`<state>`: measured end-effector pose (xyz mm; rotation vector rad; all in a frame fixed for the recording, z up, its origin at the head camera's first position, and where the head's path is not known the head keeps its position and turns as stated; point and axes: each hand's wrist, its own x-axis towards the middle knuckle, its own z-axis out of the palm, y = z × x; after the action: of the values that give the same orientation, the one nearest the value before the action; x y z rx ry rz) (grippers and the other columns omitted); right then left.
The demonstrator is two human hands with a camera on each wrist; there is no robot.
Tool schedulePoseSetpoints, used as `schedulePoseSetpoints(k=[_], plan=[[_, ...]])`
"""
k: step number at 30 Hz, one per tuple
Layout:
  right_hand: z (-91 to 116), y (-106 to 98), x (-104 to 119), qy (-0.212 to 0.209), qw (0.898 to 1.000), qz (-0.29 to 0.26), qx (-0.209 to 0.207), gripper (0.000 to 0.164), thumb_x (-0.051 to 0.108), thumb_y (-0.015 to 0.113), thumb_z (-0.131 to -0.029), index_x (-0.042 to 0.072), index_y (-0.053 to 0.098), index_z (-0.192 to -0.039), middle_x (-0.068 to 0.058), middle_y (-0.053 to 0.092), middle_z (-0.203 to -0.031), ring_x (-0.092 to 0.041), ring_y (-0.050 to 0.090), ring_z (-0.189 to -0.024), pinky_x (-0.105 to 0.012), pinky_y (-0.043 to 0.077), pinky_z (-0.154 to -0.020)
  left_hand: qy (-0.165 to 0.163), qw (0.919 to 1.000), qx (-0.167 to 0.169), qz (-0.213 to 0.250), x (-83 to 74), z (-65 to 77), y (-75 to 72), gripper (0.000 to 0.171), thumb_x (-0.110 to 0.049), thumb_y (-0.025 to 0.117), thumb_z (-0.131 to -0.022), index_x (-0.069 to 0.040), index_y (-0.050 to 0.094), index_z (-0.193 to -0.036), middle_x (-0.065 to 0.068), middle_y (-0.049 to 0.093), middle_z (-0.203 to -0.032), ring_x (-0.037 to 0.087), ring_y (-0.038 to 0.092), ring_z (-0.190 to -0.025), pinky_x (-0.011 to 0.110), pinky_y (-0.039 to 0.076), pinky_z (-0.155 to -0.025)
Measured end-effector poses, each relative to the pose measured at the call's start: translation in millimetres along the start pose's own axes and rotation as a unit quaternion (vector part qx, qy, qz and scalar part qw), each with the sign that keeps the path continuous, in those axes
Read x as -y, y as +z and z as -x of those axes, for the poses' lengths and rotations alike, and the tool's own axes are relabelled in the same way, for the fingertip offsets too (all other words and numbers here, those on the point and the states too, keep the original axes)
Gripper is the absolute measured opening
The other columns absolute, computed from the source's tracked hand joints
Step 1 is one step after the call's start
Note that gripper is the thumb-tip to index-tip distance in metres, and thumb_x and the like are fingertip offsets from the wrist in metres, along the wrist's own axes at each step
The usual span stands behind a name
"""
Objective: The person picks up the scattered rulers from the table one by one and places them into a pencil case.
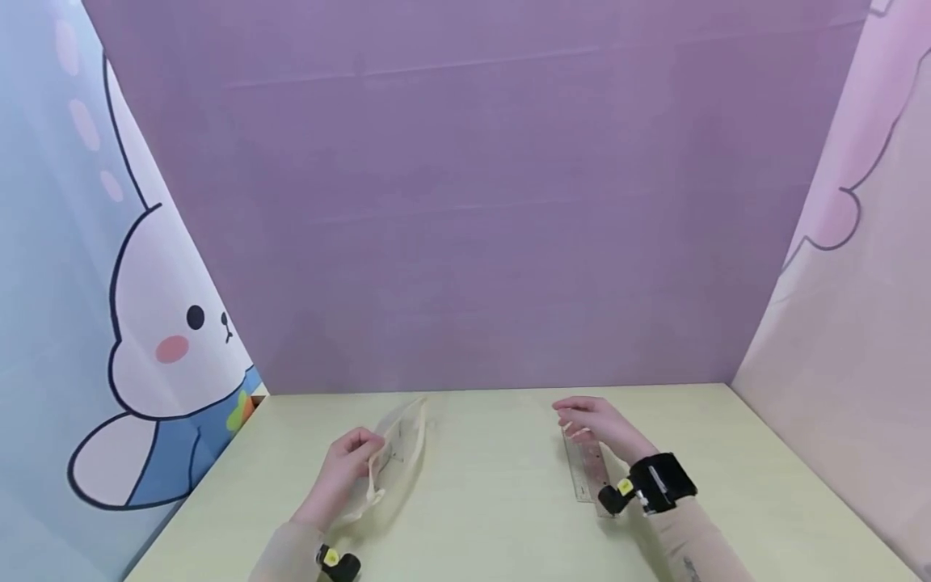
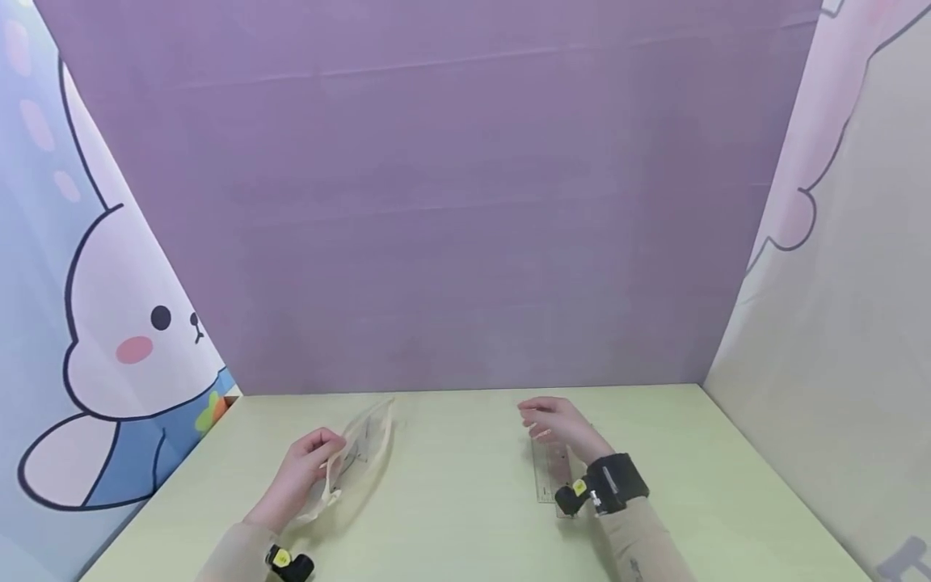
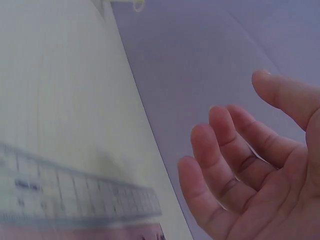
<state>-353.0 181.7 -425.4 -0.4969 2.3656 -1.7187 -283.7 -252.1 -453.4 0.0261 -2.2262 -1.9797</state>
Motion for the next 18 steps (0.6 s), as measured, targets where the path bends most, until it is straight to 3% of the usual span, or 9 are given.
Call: schedulePoseSetpoints(k=[9,14,18], plan=[[4,-18,-16,-0.002,0.999,-0.009,-0.044,0.048,0.020,0.058,-0.097,-0.012,0.049,-0.131,-0.028,0.056,-0.121,-0.040,0.058,-0.101,-0.048,0.052,-0.085,-0.025,0.9988,0.012,0.041,6.5,2.2,3.5,0.019,-0.016,0.066,-0.090,0.001,0.059,-0.094,0.007,0.055,-0.095,0.021,0.053,-0.086,0.030,0.051,-0.070],[-4,-22,-28,-0.001,0.997,0.040,-0.073,0.046,0.022,0.060,-0.096,-0.010,0.053,-0.127,-0.025,0.058,-0.122,-0.031,0.058,-0.099,-0.044,0.050,-0.084,-0.038,0.9970,0.010,0.067,8.9,2.9,6.2,0.015,-0.013,0.066,-0.089,0.000,0.059,-0.093,0.006,0.054,-0.093,0.019,0.052,-0.082,0.028,0.050,-0.070],[-13,-21,-38,0.004,0.992,0.080,-0.096,0.042,0.022,0.062,-0.094,-0.007,0.058,-0.124,-0.019,0.062,-0.121,-0.029,0.058,-0.105,-0.046,0.045,-0.092,-0.051,0.9962,0.005,0.071,9.4,1.8,4.4,0.013,-0.013,0.066,-0.089,-0.002,0.059,-0.090,0.005,0.054,-0.091,0.016,0.051,-0.076,0.024,0.046,-0.064]])
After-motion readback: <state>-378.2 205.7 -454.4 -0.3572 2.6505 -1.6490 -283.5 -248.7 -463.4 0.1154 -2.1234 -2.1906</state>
